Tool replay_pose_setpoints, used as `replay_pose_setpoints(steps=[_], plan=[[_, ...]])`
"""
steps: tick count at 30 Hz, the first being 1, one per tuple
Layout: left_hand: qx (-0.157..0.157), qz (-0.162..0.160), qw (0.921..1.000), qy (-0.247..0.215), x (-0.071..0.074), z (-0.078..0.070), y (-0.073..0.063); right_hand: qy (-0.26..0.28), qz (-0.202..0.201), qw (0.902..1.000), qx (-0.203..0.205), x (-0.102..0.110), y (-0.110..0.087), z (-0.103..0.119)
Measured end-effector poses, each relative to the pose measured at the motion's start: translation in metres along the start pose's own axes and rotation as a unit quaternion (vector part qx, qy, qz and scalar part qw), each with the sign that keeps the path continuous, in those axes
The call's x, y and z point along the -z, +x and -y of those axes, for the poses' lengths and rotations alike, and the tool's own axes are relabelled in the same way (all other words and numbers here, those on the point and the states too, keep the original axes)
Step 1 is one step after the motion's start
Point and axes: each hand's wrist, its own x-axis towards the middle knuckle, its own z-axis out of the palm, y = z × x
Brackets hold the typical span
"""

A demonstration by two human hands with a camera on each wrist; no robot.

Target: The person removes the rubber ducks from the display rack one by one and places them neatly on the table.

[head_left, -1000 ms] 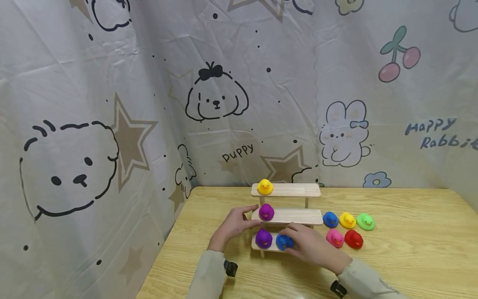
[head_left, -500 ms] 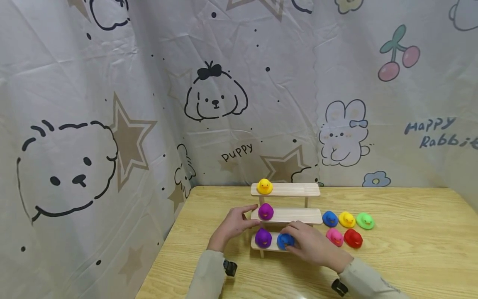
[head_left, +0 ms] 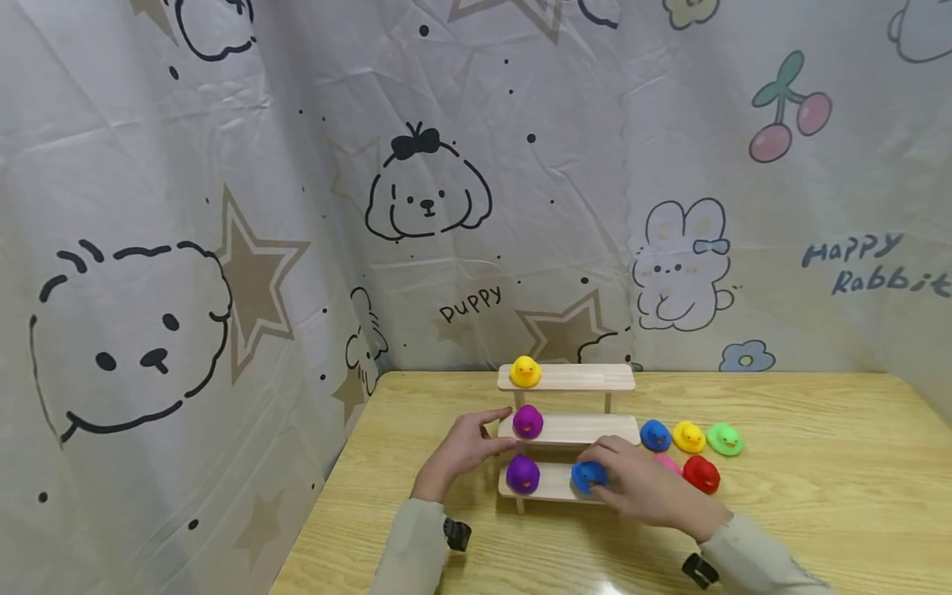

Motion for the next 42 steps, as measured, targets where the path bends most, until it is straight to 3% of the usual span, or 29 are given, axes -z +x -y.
replay_pose_setpoints(steps=[19,37,42], plan=[[-0.004,0.003,1.0000,-0.006,0.002,0.000,0.000,-0.008,-0.059,0.9982,0.003,0.027,-0.032,-0.016],[-0.003,0.005,0.9999,-0.015,0.000,0.000,0.000,-0.051,-0.115,0.9908,-0.049,0.042,-0.069,-0.043],[-0.002,0.005,0.9999,-0.010,0.000,-0.001,0.000,-0.057,-0.114,0.9887,-0.078,0.050,-0.077,-0.050]])
